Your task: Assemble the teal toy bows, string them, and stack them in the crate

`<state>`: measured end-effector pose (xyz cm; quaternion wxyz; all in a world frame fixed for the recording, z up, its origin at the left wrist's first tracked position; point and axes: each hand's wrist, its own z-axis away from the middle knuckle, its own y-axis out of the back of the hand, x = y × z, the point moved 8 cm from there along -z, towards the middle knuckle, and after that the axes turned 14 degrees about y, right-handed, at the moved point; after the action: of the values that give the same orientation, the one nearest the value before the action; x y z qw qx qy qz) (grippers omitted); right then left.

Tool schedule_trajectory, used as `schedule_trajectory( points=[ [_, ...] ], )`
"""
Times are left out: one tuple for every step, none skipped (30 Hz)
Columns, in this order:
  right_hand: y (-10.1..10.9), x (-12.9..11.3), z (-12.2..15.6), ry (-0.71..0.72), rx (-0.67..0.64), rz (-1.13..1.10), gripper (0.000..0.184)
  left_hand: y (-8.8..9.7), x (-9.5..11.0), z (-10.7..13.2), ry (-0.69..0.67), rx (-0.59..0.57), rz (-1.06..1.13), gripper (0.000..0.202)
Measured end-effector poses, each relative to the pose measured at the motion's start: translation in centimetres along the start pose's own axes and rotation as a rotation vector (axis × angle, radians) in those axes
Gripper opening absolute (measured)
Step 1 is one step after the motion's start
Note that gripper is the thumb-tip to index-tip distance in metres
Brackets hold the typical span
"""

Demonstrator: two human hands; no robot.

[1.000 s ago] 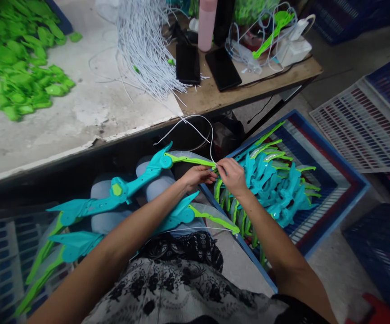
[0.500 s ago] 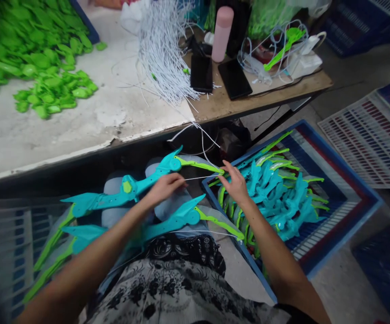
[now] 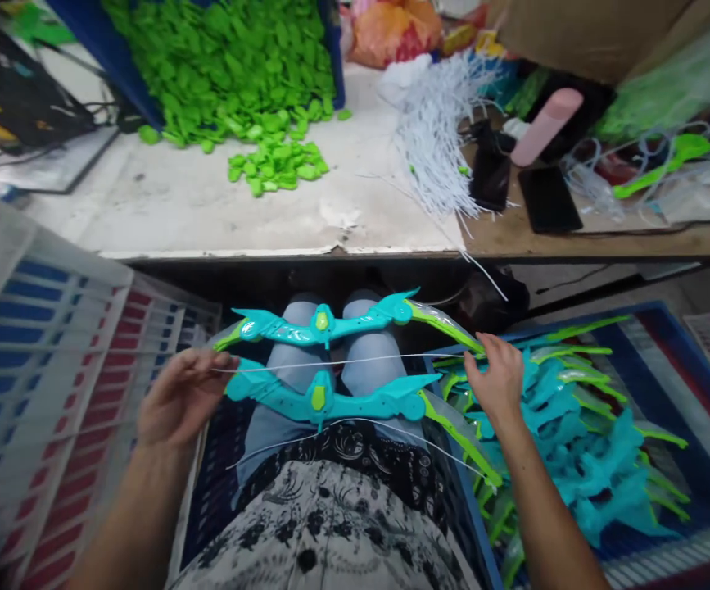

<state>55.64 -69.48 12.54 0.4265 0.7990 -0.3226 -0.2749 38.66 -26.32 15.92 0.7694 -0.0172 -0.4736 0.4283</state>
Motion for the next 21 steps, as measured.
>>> schedule_trajectory(
  points=[
    [-0.2, -2.1, -1.7, 0.050, 0.027, -0.022, 0.034, -0.4, -0.8, 0.2, -0.002, 0.008, -0.031, 0.016],
    [-0.9, -4.8, -3.5, 0.114, 0.037, -0.070, 0.033, -1.0, -1.6, 0.4, 0.005, 0.011, -0.064, 0.019],
    [-2.0, -8.1, -5.3, 0.200, 0.012, -0.141, 0.032, -1.7, -2.5, 0.5, 0.022, 0.007, -0.098, 0.024],
    [-3.5, -12.0, -7.0, 0.314, -0.036, -0.216, 0.032, -2.4, -3.3, 0.6, 0.046, -0.004, -0.127, 0.029],
    [-5.3, -16.1, -8.3, 0.442, -0.116, -0.270, 0.033, -3.2, -4.1, 0.7, 0.070, -0.026, -0.153, 0.032],
    [-7.3, -20.1, -9.1, 0.563, -0.214, -0.303, 0.037, -3.9, -4.7, 0.8, 0.087, -0.054, -0.172, 0.032],
    [-9.0, -23.5, -9.8, 0.652, -0.295, -0.316, 0.041, -4.5, -5.0, 0.9, 0.094, -0.085, -0.185, 0.029],
    [-10.7, -26.1, -10.2, 0.714, -0.375, -0.315, 0.043, -5.0, -5.2, 1.0, 0.097, -0.113, -0.193, 0.026],
    [-12.0, -28.0, -10.6, 0.750, -0.445, -0.307, 0.045, -5.2, -5.2, 1.1, 0.098, -0.135, -0.194, 0.024],
    [-13.1, -29.1, -11.0, 0.760, -0.506, -0.299, 0.045, -5.2, -5.1, 1.2, 0.094, -0.149, -0.193, 0.023],
    [-13.9, -29.4, -11.4, 0.755, -0.559, -0.304, 0.046, -5.0, -4.8, 1.2, 0.088, -0.152, -0.189, 0.023],
    [-14.3, -29.2, -11.8, 0.749, -0.605, -0.334, 0.047, -4.5, -4.4, 1.2, 0.074, -0.139, -0.183, 0.023],
    [-14.4, -28.7, -12.2, 0.744, -0.644, -0.394, 0.048, -3.8, -3.8, 1.2, 0.053, -0.114, -0.171, 0.022],
    [-14.4, -27.8, -12.6, 0.736, -0.681, -0.477, 0.050, -2.9, -3.2, 1.1, 0.024, -0.075, -0.156, 0.022],
    [-14.3, -26.8, -13.0, 0.715, -0.718, -0.568, 0.051, -1.8, -2.4, 0.9, -0.008, -0.021, -0.135, 0.022],
    [-14.3, -25.7, -13.4, 0.678, -0.752, -0.653, 0.051, -0.4, -1.6, 0.6, -0.044, 0.047, -0.110, 0.022],
    [-14.3, -24.5, -13.8, 0.630, -0.783, -0.719, 0.050, 1.1, -0.7, 0.3, -0.087, 0.130, -0.086, 0.023],
    [-14.4, -23.5, -14.1, 0.578, -0.815, -0.764, 0.049, 2.7, 0.3, 0.1, -0.136, 0.223, -0.074, 0.023],
    [-14.5, -22.7, -14.3, 0.530, -0.840, -0.792, 0.049, 4.2, 1.3, -0.2, -0.188, 0.317, -0.077, 0.024],
    [-14.6, -22.2, -14.3, 0.500, -0.862, -0.812, 0.049, 5.5, 2.3, -0.5, -0.236, 0.401, -0.100, 0.025],
    [-14.7, -21.9, -14.2, 0.489, -0.877, -0.828, 0.049, 6.6, 3.4, -0.9, -0.280, 0.465, -0.140, 0.025]
  ],
)
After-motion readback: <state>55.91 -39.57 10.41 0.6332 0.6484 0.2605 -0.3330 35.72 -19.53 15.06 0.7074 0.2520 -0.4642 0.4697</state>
